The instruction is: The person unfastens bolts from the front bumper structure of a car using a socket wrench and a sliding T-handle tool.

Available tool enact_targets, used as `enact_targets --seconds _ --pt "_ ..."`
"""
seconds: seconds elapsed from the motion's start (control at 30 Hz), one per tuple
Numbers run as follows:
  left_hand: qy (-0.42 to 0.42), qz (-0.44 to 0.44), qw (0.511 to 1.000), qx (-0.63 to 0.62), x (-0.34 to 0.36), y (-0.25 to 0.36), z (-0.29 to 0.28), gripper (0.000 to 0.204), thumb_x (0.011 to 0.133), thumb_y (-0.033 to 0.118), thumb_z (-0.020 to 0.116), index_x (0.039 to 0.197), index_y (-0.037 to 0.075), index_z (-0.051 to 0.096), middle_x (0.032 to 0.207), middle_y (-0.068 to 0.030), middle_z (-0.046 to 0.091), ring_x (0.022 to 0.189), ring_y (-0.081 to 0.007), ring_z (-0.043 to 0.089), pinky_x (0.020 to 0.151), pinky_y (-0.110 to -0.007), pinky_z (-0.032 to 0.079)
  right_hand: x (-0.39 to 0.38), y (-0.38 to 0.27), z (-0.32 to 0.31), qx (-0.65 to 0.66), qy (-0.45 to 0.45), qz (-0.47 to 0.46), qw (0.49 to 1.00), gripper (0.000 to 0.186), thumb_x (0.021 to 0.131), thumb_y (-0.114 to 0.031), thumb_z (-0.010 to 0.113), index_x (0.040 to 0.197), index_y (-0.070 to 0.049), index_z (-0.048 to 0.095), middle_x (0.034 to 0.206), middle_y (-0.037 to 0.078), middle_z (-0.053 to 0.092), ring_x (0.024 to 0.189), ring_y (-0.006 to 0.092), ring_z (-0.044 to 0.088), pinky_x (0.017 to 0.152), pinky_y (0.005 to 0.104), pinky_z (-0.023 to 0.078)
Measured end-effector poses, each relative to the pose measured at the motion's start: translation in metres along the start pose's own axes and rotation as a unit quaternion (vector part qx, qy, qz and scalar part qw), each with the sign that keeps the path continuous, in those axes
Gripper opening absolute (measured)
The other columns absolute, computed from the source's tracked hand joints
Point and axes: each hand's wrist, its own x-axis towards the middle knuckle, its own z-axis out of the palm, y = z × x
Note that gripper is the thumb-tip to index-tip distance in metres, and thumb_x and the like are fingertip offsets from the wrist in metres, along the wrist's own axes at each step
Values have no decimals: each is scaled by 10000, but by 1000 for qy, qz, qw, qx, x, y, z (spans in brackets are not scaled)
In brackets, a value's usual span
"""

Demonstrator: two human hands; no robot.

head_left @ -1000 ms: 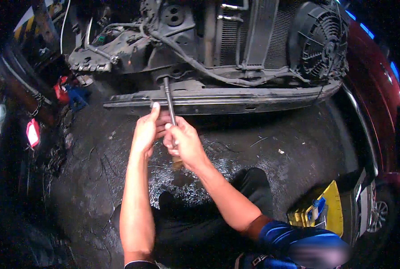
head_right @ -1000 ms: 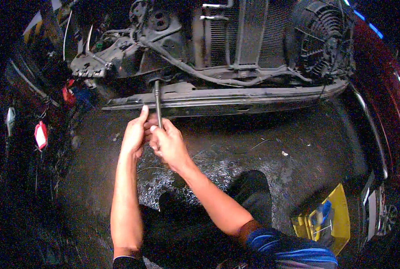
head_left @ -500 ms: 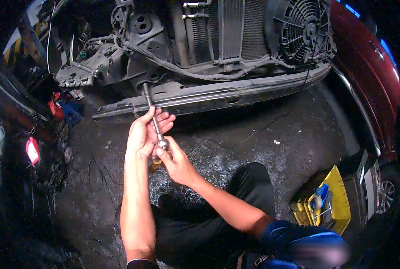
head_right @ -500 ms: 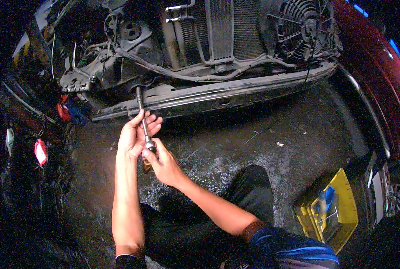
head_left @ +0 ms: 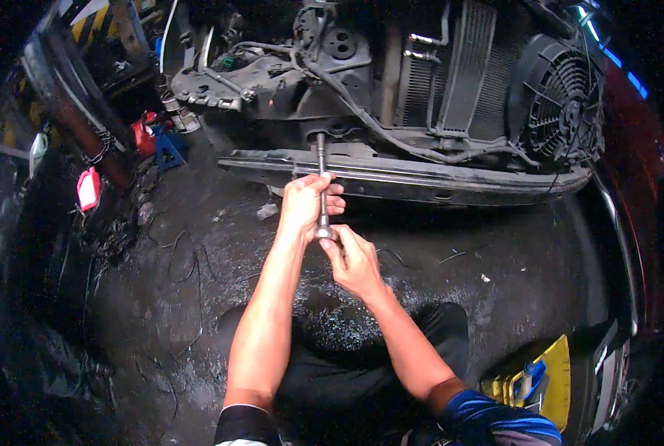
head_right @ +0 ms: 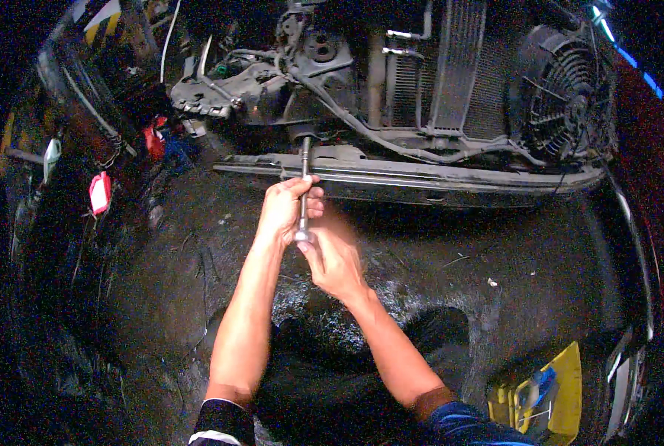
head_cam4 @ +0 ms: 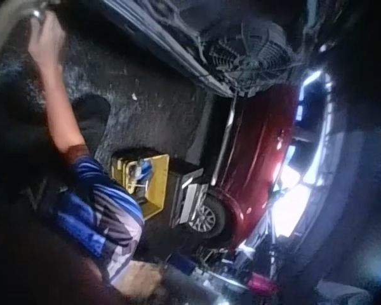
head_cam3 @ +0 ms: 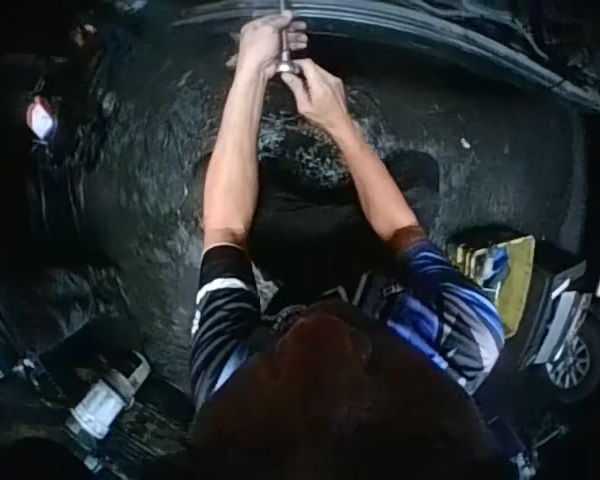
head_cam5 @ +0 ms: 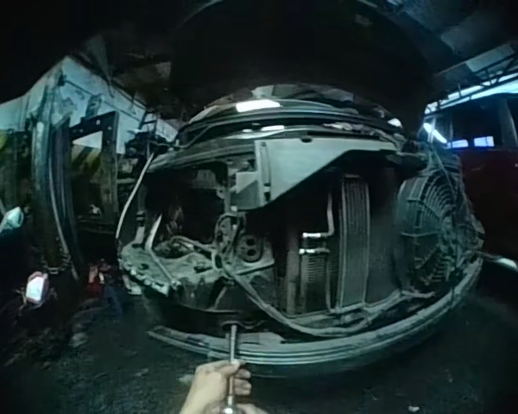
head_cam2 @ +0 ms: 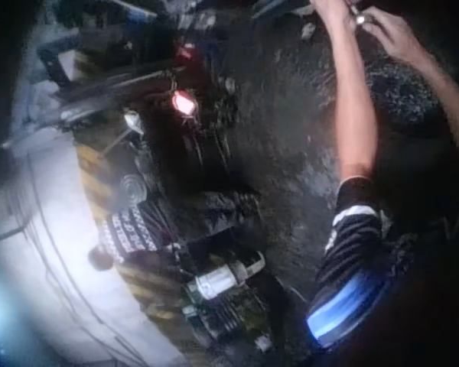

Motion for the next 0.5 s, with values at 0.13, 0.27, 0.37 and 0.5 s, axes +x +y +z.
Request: enact_targets --seconds 0.13,0.27,0.37,0.5 --pt "11 2 1000 -8 0 -3 0 173 967 167 616 1028 22 689 776 -70 697 535 -118 592 477 -250 485 -11 -10 -7 -42 -15 -132 990 211 872 -84 680 1038 22 607 825 139 649 669 258 648 589 350 504" --pt "12 35 999 -1 0 -8 -7 160 979 143 559 952 1 626 730 -95 653 461 -127 539 401 -260 414 49 -95 -35 24 -30 -33 999 182 963 -128 583 1055 26 606 810 139 629 707 200 656 646 340 523" --pt "-20 43 998 -35 -2 -8 -8 256 1027 205 468 1026 -3 618 744 -81 626 495 -109 494 408 -243 367 144 -125 -23 -38 -69 -95 992 283 1012 -194 506 1128 50 590 863 207 644 778 265 682 714 383 530" --pt "-29 -57 991 -122 -8 -1 -12 369 1069 284 423 1219 -28 553 835 -118 646 534 -102 495 405 -230 357 281 -132 42 -230 -216 -145 938 324 959 -215 562 1149 34 643 1011 288 676 953 427 669 859 496 498"
